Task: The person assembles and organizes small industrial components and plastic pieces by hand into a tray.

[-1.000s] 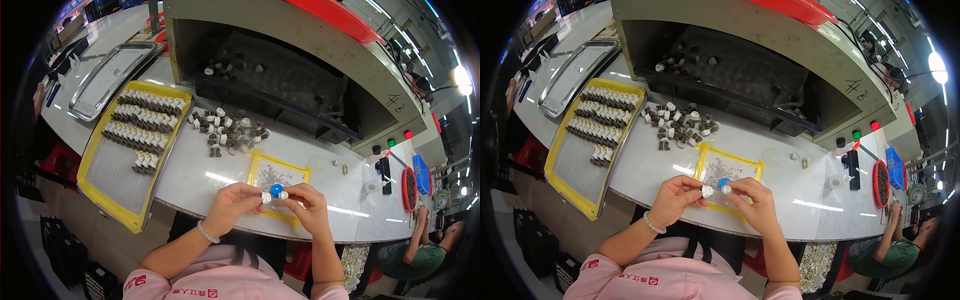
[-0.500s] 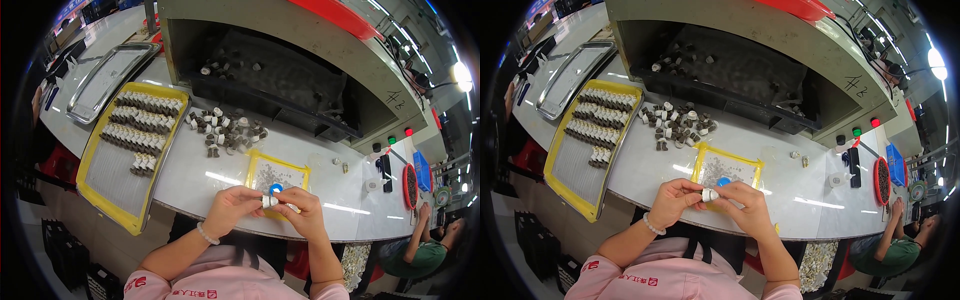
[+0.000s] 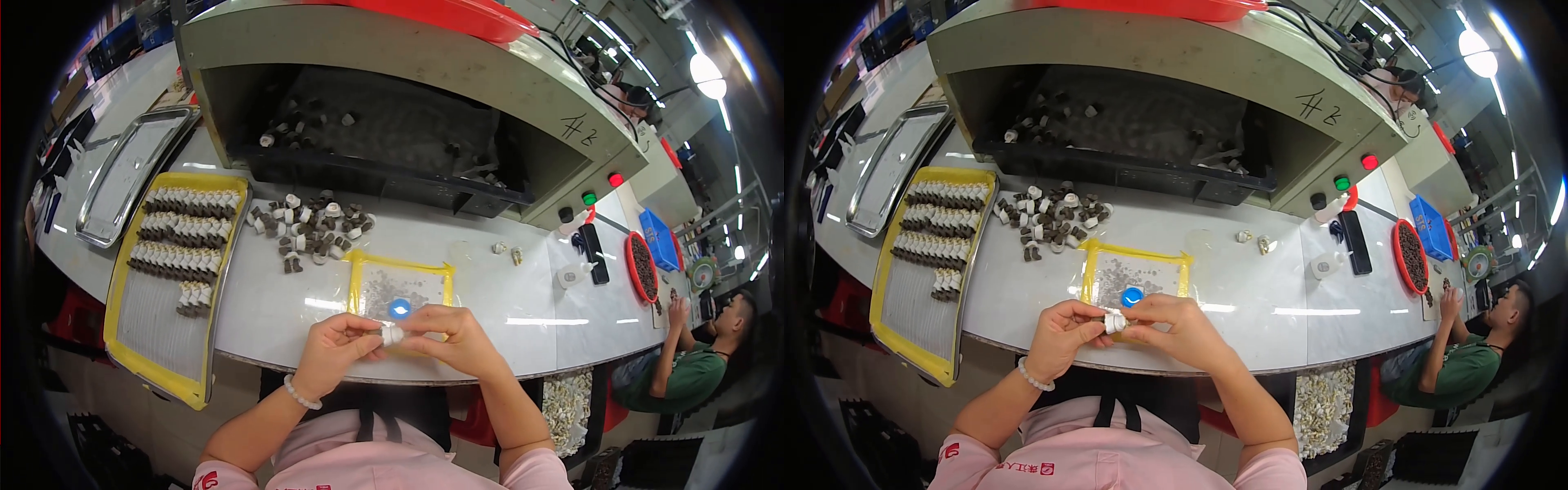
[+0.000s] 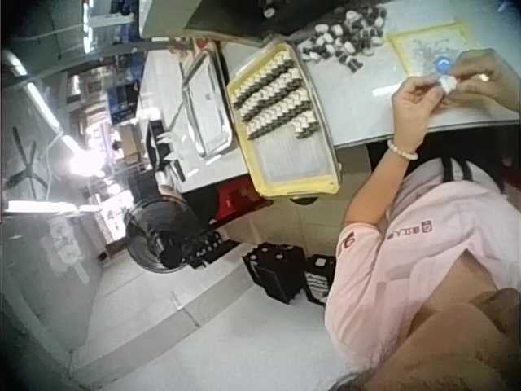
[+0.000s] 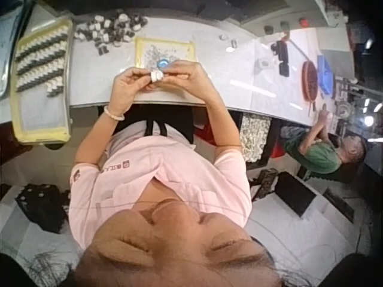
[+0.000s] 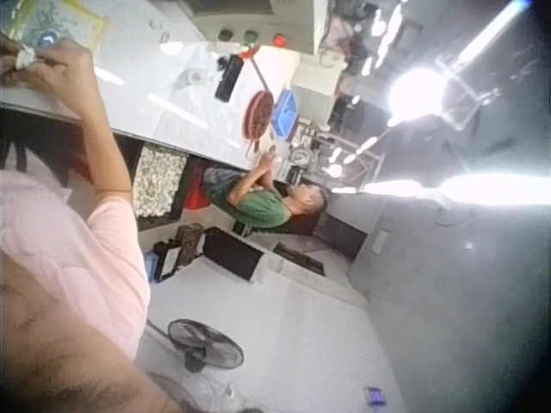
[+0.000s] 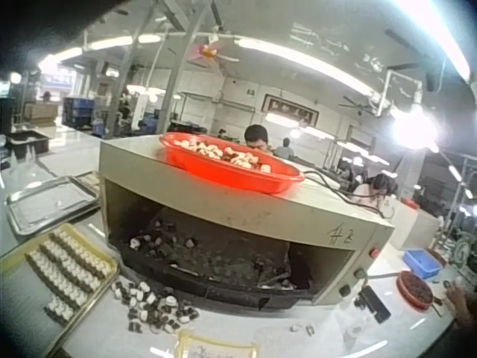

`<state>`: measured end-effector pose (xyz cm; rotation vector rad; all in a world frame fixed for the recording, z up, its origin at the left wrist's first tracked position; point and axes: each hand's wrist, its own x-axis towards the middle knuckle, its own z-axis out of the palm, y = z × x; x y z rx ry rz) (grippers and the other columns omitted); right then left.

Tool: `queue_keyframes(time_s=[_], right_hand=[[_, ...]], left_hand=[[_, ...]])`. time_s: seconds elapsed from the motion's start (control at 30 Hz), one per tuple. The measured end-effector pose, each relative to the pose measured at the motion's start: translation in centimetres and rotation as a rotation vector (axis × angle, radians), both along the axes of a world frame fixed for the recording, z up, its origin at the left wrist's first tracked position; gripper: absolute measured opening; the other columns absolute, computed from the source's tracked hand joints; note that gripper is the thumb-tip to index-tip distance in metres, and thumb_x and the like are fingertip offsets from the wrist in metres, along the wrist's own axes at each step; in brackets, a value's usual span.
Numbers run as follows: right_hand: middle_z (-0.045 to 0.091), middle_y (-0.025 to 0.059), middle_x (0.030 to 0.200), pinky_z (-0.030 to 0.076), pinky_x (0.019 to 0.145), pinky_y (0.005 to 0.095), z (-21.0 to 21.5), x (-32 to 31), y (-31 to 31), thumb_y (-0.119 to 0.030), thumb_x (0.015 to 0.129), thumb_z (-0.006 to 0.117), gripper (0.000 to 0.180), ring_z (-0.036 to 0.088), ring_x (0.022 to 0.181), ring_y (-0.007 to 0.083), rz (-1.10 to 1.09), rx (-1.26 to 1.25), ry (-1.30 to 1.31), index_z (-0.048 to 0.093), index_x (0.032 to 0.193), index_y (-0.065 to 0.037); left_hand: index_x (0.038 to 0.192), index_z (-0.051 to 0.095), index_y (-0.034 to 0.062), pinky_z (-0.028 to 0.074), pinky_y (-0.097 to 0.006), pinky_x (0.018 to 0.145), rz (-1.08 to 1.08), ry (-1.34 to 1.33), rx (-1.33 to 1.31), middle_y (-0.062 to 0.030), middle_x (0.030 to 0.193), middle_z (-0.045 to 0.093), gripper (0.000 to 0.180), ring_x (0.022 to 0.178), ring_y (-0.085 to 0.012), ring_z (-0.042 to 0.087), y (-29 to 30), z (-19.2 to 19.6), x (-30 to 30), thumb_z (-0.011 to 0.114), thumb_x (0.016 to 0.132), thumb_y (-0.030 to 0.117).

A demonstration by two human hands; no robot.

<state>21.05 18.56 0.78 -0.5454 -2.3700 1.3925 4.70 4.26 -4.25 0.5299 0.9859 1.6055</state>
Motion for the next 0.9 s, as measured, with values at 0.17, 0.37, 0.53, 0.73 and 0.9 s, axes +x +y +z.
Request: queue_keyframes(time_s=[0.17, 0.37, 0.53, 0.73, 0.9], right_hand=[[0.066, 0.0103, 0.098, 0.051, 0.064, 0.0277, -0.4, 3.2, 6.7, -0.007, 0.080, 0.070, 0.019, 0.065, 0.076, 0.0191, -0.525, 0.300, -0.057, 0.069, 0.099, -0.002], [0.060, 0.0122, 0.100, 0.048, 0.074, 0.0331, -3.8, 8.9, 13.9, -0.012, 0.077, 0.071, 0.042, 0.057, 0.080, 0.0236, -0.763, 0.505, -0.329, 0.058, 0.115, -0.001], [0.061, 0.0104, 0.087, 0.045, 0.067, 0.0307, -4.3, 9.7, 14.7, -0.007, 0.080, 0.067, 0.028, 0.056, 0.073, 0.0191, -0.675, 0.495, -0.247, 0.065, 0.106, 0.002], [0.060, 0.0056, 0.087, 0.044, 0.060, 0.0256, -1.9, 6.4, 9.2, -0.005, 0.084, 0.062, 0.025, 0.056, 0.074, 0.0136, -0.580, 0.382, -0.178, 0.065, 0.109, 0.001], [0.060, 0.0055, 0.086, 0.045, 0.063, 0.0256, -1.7, 5.1, 6.2, -0.002, 0.082, 0.063, 0.027, 0.056, 0.073, 0.0133, -0.544, 0.338, -0.168, 0.065, 0.108, 0.001]], left_hand=[[0.106, 0.058, -0.0046, 0.053, -0.024, 0.069, 0.172, 0.082, 0.019, -0.0118, 0.092, 0.066, 0.023, 0.079, -0.0150, 0.065, -3.7, 2.1, -2.0, 0.064, 0.084, -0.007], [0.100, 0.059, -0.0018, 0.046, -0.025, 0.076, 0.779, 0.858, -0.014, -0.0055, 0.094, 0.062, 0.025, 0.087, -0.0104, 0.057, -10.4, 4.8, -9.6, 0.066, 0.078, -0.009], [0.095, 0.062, 0.0034, 0.047, -0.029, 0.070, 0.967, 1.232, -0.403, -0.0054, 0.089, 0.065, 0.020, 0.083, -0.0133, 0.061, -14.6, 4.8, -15.0, 0.068, 0.077, 0.000], [0.094, 0.062, 0.0040, 0.047, -0.034, 0.069, 0.848, 1.378, -0.582, -0.0097, 0.081, 0.063, 0.020, 0.078, -0.0228, 0.061, -14.5, 2.8, -16.6, 0.069, 0.076, 0.004], [0.098, 0.064, 0.0045, 0.048, -0.035, 0.070, 0.721, 1.401, -0.618, -0.0137, 0.085, 0.063, 0.022, 0.078, -0.0281, 0.061, -14.5, 2.5, -16.5, 0.067, 0.077, 0.004]])
